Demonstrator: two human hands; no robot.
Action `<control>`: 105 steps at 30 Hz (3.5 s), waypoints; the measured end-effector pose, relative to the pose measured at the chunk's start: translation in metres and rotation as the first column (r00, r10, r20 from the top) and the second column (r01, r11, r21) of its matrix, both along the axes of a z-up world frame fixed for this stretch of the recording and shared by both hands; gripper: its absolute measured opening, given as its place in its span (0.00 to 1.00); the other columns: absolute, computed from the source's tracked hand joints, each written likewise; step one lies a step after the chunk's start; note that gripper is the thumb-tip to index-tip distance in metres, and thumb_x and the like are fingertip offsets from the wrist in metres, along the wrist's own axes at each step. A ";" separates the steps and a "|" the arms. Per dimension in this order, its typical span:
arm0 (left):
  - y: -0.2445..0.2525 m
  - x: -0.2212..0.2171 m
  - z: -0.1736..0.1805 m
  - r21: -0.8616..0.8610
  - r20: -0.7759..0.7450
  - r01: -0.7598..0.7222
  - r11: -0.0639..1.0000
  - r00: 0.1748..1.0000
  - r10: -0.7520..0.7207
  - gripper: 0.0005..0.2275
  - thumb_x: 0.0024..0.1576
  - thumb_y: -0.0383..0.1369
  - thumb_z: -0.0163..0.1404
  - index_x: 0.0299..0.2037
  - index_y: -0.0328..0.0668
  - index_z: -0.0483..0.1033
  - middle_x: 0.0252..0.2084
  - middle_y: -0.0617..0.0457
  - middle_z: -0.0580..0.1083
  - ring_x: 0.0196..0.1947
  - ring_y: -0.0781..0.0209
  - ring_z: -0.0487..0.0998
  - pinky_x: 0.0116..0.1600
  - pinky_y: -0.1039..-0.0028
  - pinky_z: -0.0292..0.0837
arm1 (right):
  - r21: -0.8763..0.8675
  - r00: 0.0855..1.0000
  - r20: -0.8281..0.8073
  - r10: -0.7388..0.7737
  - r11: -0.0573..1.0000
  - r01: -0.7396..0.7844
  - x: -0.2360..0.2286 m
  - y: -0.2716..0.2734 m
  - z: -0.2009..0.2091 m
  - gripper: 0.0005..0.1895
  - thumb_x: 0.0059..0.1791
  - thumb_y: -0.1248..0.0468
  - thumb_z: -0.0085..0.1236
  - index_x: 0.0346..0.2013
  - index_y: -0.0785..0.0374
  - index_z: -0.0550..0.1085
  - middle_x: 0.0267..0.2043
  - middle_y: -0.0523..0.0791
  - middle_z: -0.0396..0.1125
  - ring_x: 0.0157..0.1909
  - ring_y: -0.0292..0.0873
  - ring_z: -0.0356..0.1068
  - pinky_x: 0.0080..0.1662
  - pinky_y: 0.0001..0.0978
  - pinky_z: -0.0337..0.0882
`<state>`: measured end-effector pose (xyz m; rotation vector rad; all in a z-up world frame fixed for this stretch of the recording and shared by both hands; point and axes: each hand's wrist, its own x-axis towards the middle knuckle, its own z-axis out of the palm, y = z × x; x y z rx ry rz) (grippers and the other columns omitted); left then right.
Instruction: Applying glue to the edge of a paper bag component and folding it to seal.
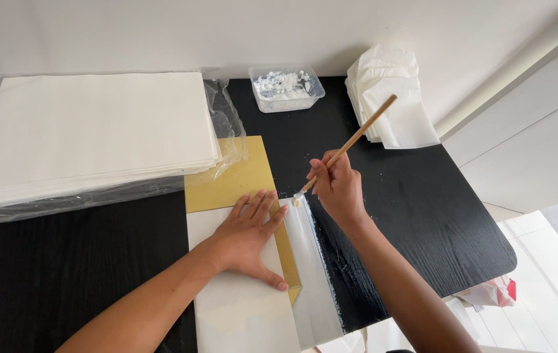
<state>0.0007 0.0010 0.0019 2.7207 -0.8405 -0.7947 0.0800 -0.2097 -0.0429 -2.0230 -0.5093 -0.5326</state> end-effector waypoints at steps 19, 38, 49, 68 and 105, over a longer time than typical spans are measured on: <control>-0.001 0.001 -0.012 0.030 0.046 0.016 0.999 0.999 -0.017 0.65 0.33 0.79 0.48 0.78 0.50 0.39 0.80 0.40 0.36 0.80 0.42 0.29 0.77 0.49 0.19 | -0.049 0.999 0.033 -0.013 0.999 0.014 -0.064 -0.029 -0.009 0.08 0.57 0.63 0.51 0.36 0.61 0.65 0.21 0.43 0.74 0.14 0.37 0.70 0.21 0.23 0.69; -0.003 0.004 -0.024 0.052 0.080 -0.003 0.999 0.997 -0.001 0.63 0.36 0.78 0.52 0.78 0.52 0.38 0.80 0.40 0.35 0.80 0.43 0.28 0.77 0.49 0.19 | -0.110 0.893 -0.446 -0.051 0.994 0.001 -0.147 -0.045 0.032 0.10 0.57 0.62 0.49 0.32 0.63 0.67 0.16 0.47 0.74 0.10 0.38 0.68 0.17 0.26 0.69; -0.001 0.009 -0.044 0.079 0.080 0.056 0.995 0.995 -0.062 0.65 0.38 0.77 0.47 0.77 0.51 0.22 0.79 0.42 0.18 0.77 0.46 0.13 0.75 0.54 0.11 | -0.232 0.629 -0.751 -0.203 0.972 0.036 -0.176 -0.055 0.046 0.11 0.57 0.59 0.48 0.31 0.57 0.65 0.21 0.42 0.77 0.15 0.35 0.71 0.23 0.26 0.73; 0.001 0.003 -0.013 0.009 -0.020 0.057 0.998 0.998 -0.057 0.65 0.34 0.74 0.41 0.77 0.46 0.23 0.79 0.39 0.18 0.77 0.43 0.13 0.74 0.51 0.08 | 0.391 0.989 -0.083 -0.123 0.909 0.146 0.098 -0.004 0.075 0.12 0.59 0.58 0.48 0.45 0.64 0.72 0.40 0.46 0.69 0.36 0.37 0.75 0.34 0.24 0.80; 0.012 -0.003 0.000 -0.148 -0.029 -0.061 0.987 0.998 0.057 0.56 0.44 0.70 0.44 0.77 0.45 0.33 0.79 0.41 0.26 0.79 0.46 0.22 0.78 0.56 0.18 | -0.520 0.698 -0.716 0.000 0.666 -0.534 -0.009 0.016 0.046 0.30 0.44 0.56 0.63 0.60 0.54 0.68 0.59 0.42 0.69 0.67 0.44 0.61 0.63 0.40 0.66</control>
